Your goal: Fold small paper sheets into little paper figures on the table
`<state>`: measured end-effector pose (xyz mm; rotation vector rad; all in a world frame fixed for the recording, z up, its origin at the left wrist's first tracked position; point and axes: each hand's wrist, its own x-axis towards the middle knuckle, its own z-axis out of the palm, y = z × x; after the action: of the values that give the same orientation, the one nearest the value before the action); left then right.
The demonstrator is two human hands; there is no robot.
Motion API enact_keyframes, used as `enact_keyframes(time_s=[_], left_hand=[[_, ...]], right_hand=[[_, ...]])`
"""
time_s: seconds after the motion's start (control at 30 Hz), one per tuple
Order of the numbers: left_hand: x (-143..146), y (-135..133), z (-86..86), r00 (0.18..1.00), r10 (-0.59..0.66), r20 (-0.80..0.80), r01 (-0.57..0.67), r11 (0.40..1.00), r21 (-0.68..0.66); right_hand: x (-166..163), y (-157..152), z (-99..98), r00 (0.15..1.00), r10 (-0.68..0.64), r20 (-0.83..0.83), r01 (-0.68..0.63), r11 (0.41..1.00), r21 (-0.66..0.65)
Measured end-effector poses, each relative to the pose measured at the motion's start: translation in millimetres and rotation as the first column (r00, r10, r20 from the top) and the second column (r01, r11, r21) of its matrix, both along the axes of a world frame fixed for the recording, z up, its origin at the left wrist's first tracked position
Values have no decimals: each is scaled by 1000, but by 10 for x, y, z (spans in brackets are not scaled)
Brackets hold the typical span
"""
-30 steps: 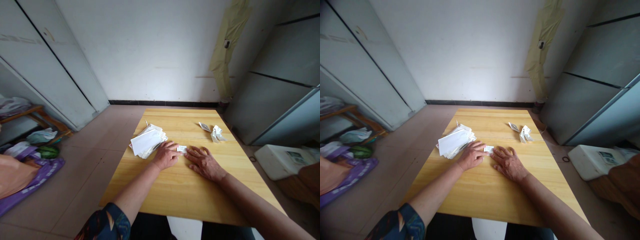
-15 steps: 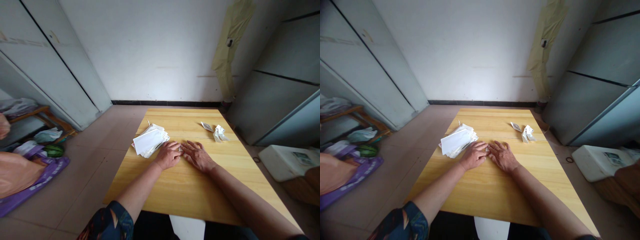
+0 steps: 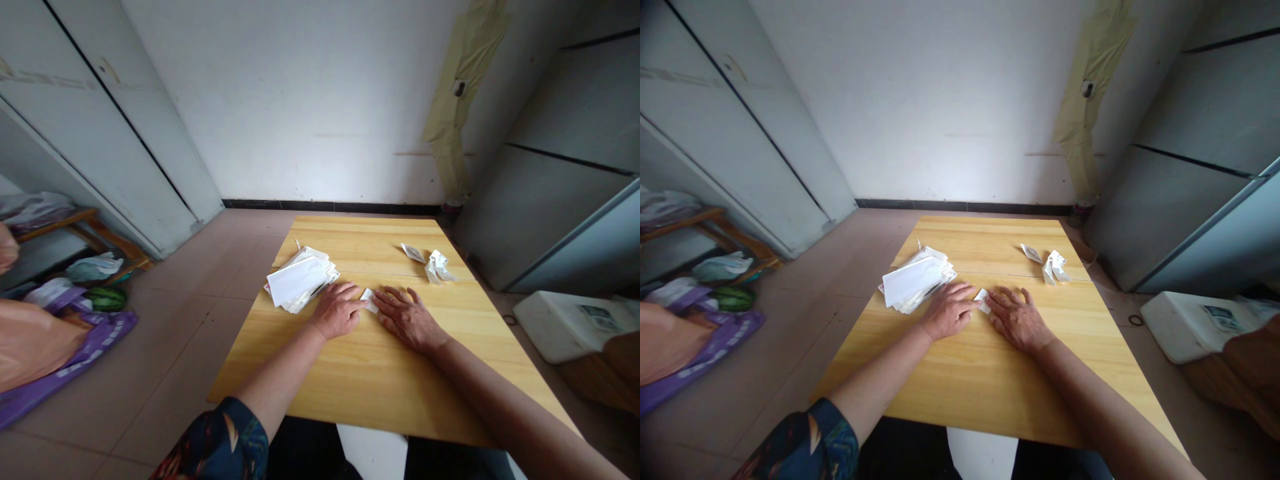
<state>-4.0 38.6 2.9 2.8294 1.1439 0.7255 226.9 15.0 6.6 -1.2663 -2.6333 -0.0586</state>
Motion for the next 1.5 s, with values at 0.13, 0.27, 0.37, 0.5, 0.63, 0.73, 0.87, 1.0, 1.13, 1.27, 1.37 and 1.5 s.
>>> enact_keyframes(time_s=[0.13,0.27,0.37,0.5,0.63,0.73,0.87,1.0,1.13,1.27,1.37,1.5], left_hand=[[22,-44,6,999,41,-2,-41,999,12],[49,-77,49,994,104,-17,-104,994,17],[62,-80,84,994,110,-29,-110,994,4],[68,-69,117,997,65,-49,-66,998,-13],[100,-104,134,997,42,-70,-43,999,-16],[160,-179,136,993,110,-47,-111,993,-27],[237,-281,112,980,197,-40,-200,977,-71],[254,-312,59,972,232,-28,-234,968,-92],[238,-295,15,973,232,-19,-232,968,-92],[233,-290,6,973,230,-27,-232,967,-108],[234,-300,16,970,240,-32,-242,964,-111],[234,-313,21,964,262,-36,-264,959,-100]], right_hand=[[-17,-67,24,999,-11,-38,12,999,36],[-42,-54,71,997,20,-69,-18,999,41],[-71,-16,74,996,52,-75,-49,998,40],[-105,5,22,992,61,-107,-56,997,49],[-126,5,-8,990,43,-131,-38,999,39],[-130,14,8,990,38,-138,-35,999,26],[-122,35,52,989,34,-147,-34,999,1],[-118,74,79,989,21,-148,-26,999,-34],[-178,125,81,991,5,-132,-9,999,-33],[-261,153,55,995,-29,-97,27,999,-22],[-278,156,-3,995,-53,-81,53,999,-1],[-256,154,-82,992,-89,-95,92,995,27]])
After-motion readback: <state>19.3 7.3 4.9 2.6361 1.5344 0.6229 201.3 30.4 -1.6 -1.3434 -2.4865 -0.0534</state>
